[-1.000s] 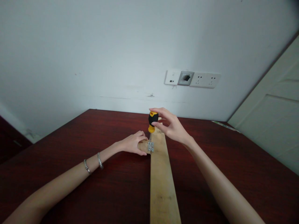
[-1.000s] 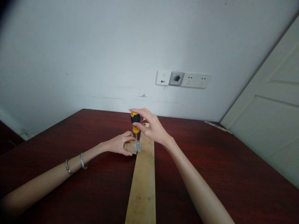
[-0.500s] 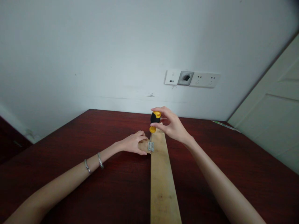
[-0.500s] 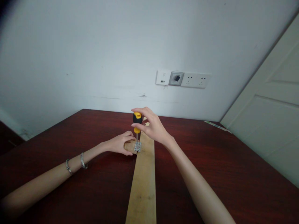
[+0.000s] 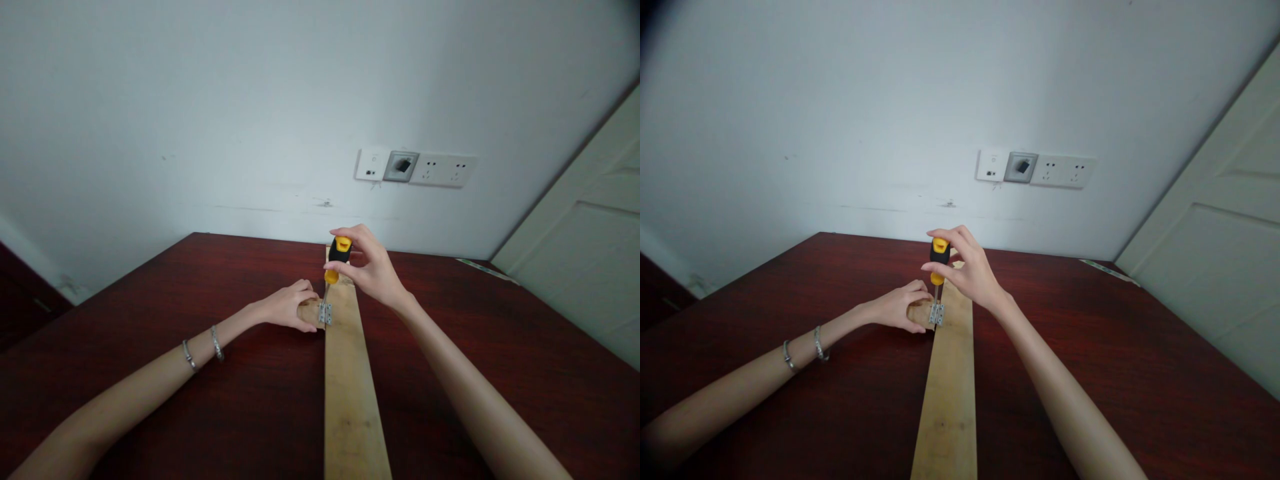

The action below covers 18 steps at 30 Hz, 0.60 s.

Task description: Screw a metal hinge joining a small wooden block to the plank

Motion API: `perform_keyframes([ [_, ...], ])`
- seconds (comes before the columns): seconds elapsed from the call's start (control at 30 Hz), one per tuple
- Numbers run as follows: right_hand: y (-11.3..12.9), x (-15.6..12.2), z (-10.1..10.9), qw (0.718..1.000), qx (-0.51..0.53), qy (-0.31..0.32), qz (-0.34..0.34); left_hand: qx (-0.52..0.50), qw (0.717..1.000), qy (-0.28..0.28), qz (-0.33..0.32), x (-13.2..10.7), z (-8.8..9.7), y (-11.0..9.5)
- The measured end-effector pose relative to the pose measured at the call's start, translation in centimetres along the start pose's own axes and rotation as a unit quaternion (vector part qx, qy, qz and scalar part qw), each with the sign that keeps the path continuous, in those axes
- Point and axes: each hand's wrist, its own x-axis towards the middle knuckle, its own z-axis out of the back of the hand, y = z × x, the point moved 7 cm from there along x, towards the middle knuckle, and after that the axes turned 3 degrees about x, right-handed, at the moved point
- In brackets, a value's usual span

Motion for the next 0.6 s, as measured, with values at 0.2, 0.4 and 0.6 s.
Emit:
perform_keyframes([
  [0.2,0.11,0.03,0.11,1.000,-0.004,-0.006,0.004,0.007,1.000,0.003,0.002,0.00,-0.03,0.03],
  [0.4,0.00,-0.01,0.11,1.000,0.000,-0.012,0.006,0.001,1.000,-0.003,0.002,-0.04,-0.06,0.04],
  [0.6,0.08,-0.03,0.10,1.000,-0.009,-0.009,0.011,0.003,1.000,0.001,0.001,0.00,-0.04,-0.08],
])
